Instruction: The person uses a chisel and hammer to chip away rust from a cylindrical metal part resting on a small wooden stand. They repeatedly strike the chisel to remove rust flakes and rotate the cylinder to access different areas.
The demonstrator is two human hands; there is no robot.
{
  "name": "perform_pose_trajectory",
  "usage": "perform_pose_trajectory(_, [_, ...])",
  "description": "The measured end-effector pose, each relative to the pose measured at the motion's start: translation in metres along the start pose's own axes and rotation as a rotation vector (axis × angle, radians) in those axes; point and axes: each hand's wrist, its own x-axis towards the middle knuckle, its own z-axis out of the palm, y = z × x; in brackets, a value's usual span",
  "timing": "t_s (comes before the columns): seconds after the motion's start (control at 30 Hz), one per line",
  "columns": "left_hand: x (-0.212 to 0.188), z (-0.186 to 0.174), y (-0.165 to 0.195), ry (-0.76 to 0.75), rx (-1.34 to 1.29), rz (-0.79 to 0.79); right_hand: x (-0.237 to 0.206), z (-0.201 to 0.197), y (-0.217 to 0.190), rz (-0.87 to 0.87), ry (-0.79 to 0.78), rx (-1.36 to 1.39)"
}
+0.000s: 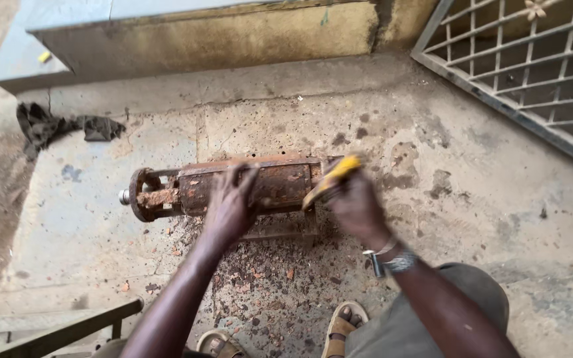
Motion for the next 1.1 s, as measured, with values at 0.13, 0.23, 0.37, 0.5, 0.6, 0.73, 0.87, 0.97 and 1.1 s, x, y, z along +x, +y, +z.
perform_pose_trajectory(0.13, [0.017, 0.02, -0.025, -0.121, 0.267, -0.093, -0.002, -0.033, 0.003, -0.078, 0.329, 0.057])
perform_pose_trajectory(0.23, [0.02, 0.04, -0.032, -0.117, 0.284, -0.112, -0.009, -0.015, 0.029, -0.21, 0.47, 0.015])
perform_pose_trajectory(0.37, [0.023, 0.051, -0.037, -0.158, 0.193, -0.135, -0.012, 0.017, 0.064, -0.049, 0.233, -0.23])
perform_pose_trajectory(0.5, [0.021, 0.055, -0.037, -0.122, 0.273, -0.116, -0.015, 0.014, 0.077, 0.002, 0.255, -0.084])
perform_pose_trajectory(0.6, [0.02, 0.058, -0.037, -0.088, 0.286, -0.108, -0.008, 0.015, 0.087, -0.248, 0.356, -0.31])
perform_pose_trajectory(0.73, [0.023, 0.062, -0.04, -0.028, 0.244, -0.086, 0.008, 0.015, 0.105, 0.098, 0.206, -0.402])
perform_pose_trajectory(0.87, [0.025, 0.066, -0.044, -0.142, 0.347, -0.116, 0.009, 0.01, 0.11, -0.169, 0.297, -0.4])
perform_pose_trajectory(0.97, [0.026, 0.068, -0.046, -0.03, 0.231, -0.081, 0.009, 0.007, 0.104, -0.012, 0.152, -0.432])
perform_pose_trajectory(1.1, [0.025, 0.069, -0.044, -0.063, 0.311, -0.081, 0.007, 0.003, 0.095, -0.058, 0.248, -0.405])
